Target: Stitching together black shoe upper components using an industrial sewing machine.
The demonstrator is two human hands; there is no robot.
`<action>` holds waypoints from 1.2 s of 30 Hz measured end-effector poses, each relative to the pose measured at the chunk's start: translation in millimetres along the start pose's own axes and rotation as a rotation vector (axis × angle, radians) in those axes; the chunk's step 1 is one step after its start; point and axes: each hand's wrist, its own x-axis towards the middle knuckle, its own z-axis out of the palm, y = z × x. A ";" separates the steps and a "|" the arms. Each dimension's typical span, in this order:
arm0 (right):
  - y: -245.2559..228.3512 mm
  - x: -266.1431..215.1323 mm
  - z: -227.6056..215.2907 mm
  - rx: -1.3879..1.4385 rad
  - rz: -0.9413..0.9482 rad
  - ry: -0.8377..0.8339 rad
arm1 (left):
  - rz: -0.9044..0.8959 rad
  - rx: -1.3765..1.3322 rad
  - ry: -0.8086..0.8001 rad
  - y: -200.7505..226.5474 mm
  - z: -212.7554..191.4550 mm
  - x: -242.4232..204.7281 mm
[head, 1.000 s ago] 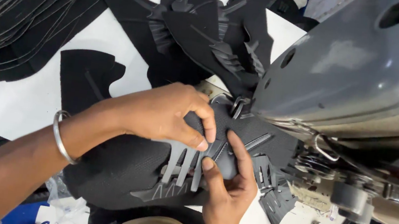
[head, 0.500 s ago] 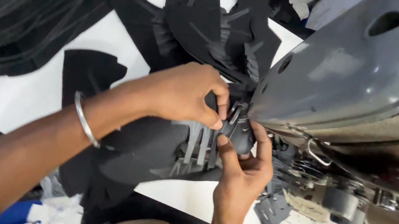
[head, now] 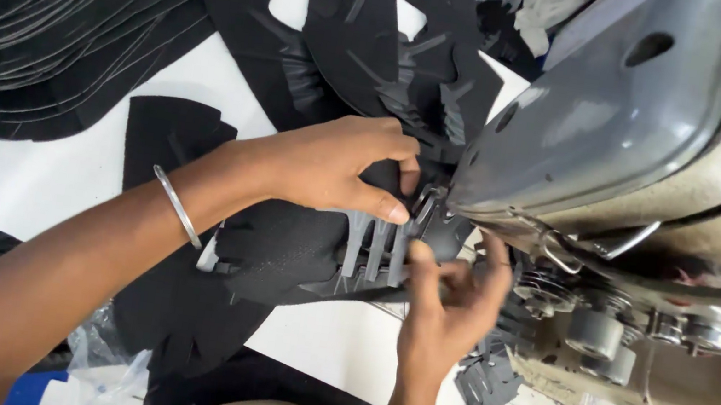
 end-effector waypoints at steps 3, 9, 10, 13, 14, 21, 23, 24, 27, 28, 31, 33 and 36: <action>18.0 -10.3 -24.4 -0.001 -0.116 0.056 | 0.115 0.191 0.206 10.8 6.6 -13.8; 20.0 -14.7 -26.0 0.064 0.073 -0.122 | 0.200 0.477 0.521 56.1 33.9 -50.2; 18.7 -12.9 -21.7 0.084 0.115 -0.182 | 0.154 0.394 0.492 60.4 40.7 -55.7; 25.2 -15.0 -15.4 0.190 0.113 -0.193 | 0.162 0.383 0.448 63.5 53.7 -60.4; 24.6 -15.3 -14.0 0.190 0.114 -0.190 | 0.163 0.382 0.446 61.3 57.2 -59.5; 21.2 -16.6 -11.3 0.210 0.105 -0.116 | 0.210 0.382 0.420 61.6 60.1 -54.1; 25.2 -13.9 -14.5 0.248 0.117 -0.128 | 0.212 0.379 0.414 63.0 59.1 -52.0; 26.0 -12.2 -16.0 0.236 0.105 -0.163 | 0.208 0.405 0.411 63.6 58.8 -50.6; 25.7 -10.2 -17.9 0.194 0.081 -0.212 | 0.205 0.504 0.372 64.9 58.0 -47.2; 25.1 -9.0 -19.1 0.150 0.065 -0.234 | 0.206 0.567 0.348 65.2 58.3 -45.2; 17.9 -8.8 -21.2 0.188 0.044 -0.195 | 0.281 0.707 0.360 67.9 56.2 -41.8; 15.8 -5.9 -20.1 0.170 0.022 -0.108 | 0.325 0.744 0.408 61.3 59.2 -42.7; 13.4 -0.8 -17.0 0.135 0.014 -0.081 | 0.396 0.805 0.489 51.2 72.2 -49.0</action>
